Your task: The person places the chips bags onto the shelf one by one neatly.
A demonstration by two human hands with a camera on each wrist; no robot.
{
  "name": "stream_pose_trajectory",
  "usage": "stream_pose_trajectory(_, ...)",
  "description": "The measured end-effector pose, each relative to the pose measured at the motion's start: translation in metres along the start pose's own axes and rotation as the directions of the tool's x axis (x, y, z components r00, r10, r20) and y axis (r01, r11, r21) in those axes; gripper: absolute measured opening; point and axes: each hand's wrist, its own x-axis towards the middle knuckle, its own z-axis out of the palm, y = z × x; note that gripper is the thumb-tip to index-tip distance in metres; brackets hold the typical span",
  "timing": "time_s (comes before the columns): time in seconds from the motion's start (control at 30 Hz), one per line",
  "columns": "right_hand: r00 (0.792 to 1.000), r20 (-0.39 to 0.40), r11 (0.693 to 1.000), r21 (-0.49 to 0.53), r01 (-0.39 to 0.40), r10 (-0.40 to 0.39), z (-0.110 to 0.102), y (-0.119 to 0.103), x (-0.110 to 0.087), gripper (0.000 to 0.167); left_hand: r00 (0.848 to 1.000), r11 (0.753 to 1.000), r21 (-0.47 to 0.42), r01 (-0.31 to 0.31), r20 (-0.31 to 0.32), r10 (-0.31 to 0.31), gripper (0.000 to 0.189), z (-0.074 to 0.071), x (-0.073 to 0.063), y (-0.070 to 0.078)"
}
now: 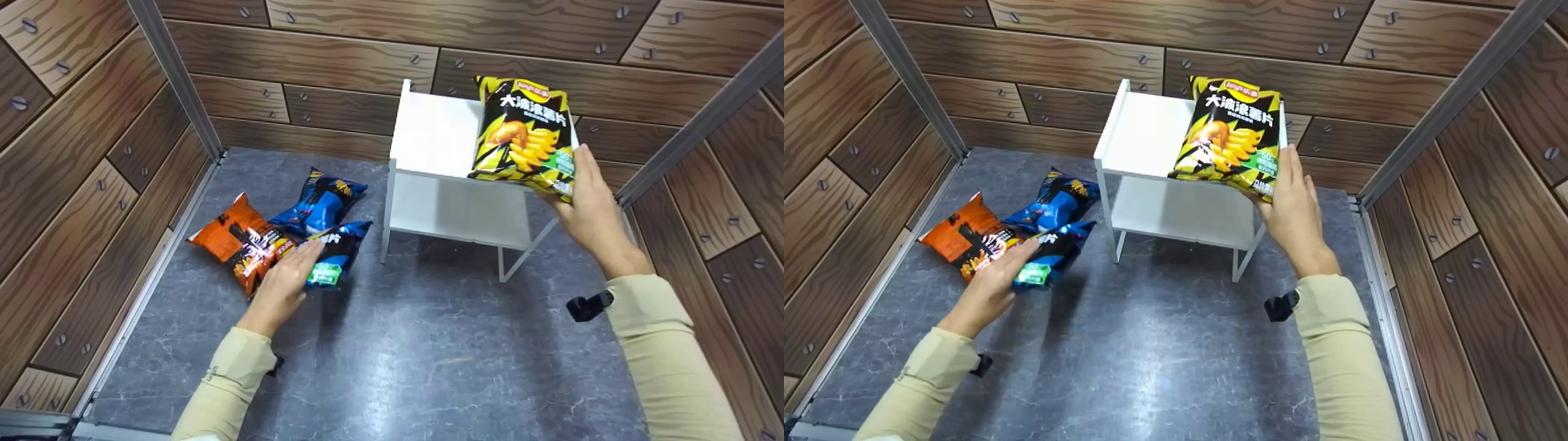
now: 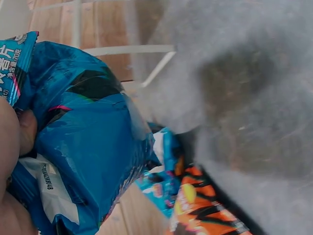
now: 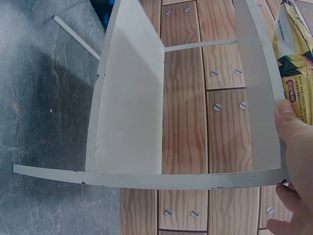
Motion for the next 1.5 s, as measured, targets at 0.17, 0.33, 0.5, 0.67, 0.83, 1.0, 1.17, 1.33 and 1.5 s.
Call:
stream_pose_trajectory(0.17,1.000,-0.008,1.000,0.000,0.007,-0.007,0.000,0.001,0.000,0.086,0.999,0.999,-0.012,0.035,-0.018,-0.035,0.076,-0.016,0.014,-0.004)
stream_pose_trajectory(0.33,1.000,-0.008,1.000,-0.005,-0.005,0.005,0.000,0.001,0.001,0.086,0.998,0.998,-0.014,0.061,-0.025,-0.062,0.075,-0.033,0.030,-0.008)
stream_pose_trajectory(0.5,1.000,-0.002,1.000,-0.005,-0.005,0.005,0.000,0.001,0.001,0.087,0.996,0.996,-0.004,0.084,-0.040,-0.084,0.073,-0.047,0.048,-0.009)
stream_pose_trajectory(0.67,1.000,0.006,1.000,-0.006,-0.010,0.010,0.000,0.002,0.001,0.089,0.995,0.995,-0.002,0.097,-0.032,-0.097,0.072,-0.061,0.071,-0.006)
stream_pose_trajectory(0.83,1.000,-0.023,1.000,0.003,0.021,-0.021,0.002,0.002,0.000,0.087,0.995,0.998,0.012,0.067,-0.077,-0.066,0.073,-0.071,0.094,-0.003)
stream_pose_trajectory(1.0,0.999,-0.030,1.000,0.006,0.022,-0.022,0.001,0.000,0.001,0.086,0.994,0.998,0.023,0.067,-0.090,-0.064,0.071,-0.080,0.114,0.004)
stream_pose_trajectory(1.17,0.999,-0.022,1.000,0.003,0.025,-0.025,0.001,-0.001,0.002,0.086,0.994,0.997,0.034,0.067,-0.087,-0.064,0.070,-0.087,0.132,0.012)
stream_pose_trajectory(1.33,1.000,-0.009,1.000,-0.003,0.017,-0.017,0.000,-0.001,0.001,0.085,0.994,0.997,0.069,0.044,-0.099,-0.037,0.070,-0.092,0.156,0.021)
stream_pose_trajectory(1.5,1.000,-0.007,1.000,-0.006,0.008,-0.008,0.000,0.000,0.000,0.085,0.996,0.995,0.097,0.026,-0.092,-0.017,0.069,-0.096,0.183,0.032)
